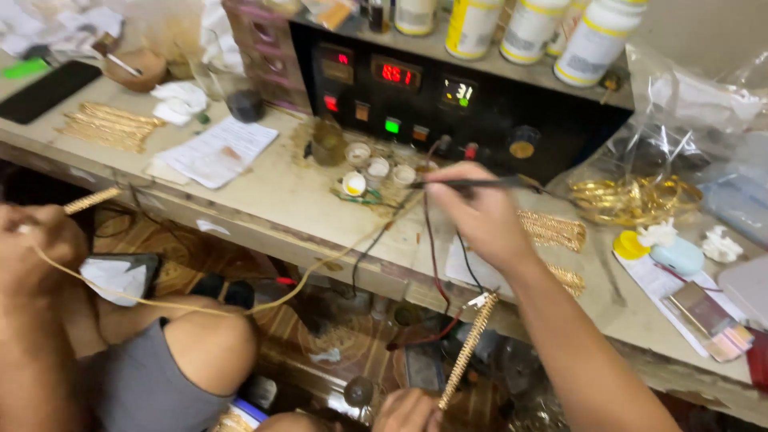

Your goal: The person holds a gold chain with one hand and uses a pencil-like tool connected to a power supply to touch the chain repeatedly. The person dips the tool into a small container of liquid and continues applying it to the chain.

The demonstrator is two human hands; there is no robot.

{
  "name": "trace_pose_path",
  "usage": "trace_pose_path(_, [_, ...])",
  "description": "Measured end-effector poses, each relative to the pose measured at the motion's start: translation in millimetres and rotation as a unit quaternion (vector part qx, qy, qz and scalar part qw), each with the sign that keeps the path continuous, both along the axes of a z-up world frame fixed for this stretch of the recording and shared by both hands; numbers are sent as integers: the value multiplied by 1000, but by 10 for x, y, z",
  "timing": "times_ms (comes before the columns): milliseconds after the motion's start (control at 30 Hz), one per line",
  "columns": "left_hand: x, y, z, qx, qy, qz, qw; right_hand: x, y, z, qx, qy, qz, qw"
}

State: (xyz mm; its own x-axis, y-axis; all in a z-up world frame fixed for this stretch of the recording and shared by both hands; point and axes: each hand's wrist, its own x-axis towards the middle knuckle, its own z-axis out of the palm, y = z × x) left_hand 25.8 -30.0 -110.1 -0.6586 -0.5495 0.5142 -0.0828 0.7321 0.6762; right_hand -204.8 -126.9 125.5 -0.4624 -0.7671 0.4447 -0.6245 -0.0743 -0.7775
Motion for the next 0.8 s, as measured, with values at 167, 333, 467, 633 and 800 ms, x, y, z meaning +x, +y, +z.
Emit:
trace_pose_path(167, [1617,-2150,638,283,127,-69,948,61,-794,-242,12,47,96,994])
trace_pose_path(333, [2886,-4924,872,600,348,-231,682,147,-926,-113,151,97,89,980])
trace_pose_path(467, [2748,-4710,1118,672,373,-323,552,245,-921,-37,223,91,93,966])
trace_pose_path(633, [2819,-4815,1018,741,416,-319,419,271,-948,-30,221,87,86,968])
trace_pose_path(800, [3045,-5262,581,617,346,-172,686,74,-799,-122,95,45,72,992])
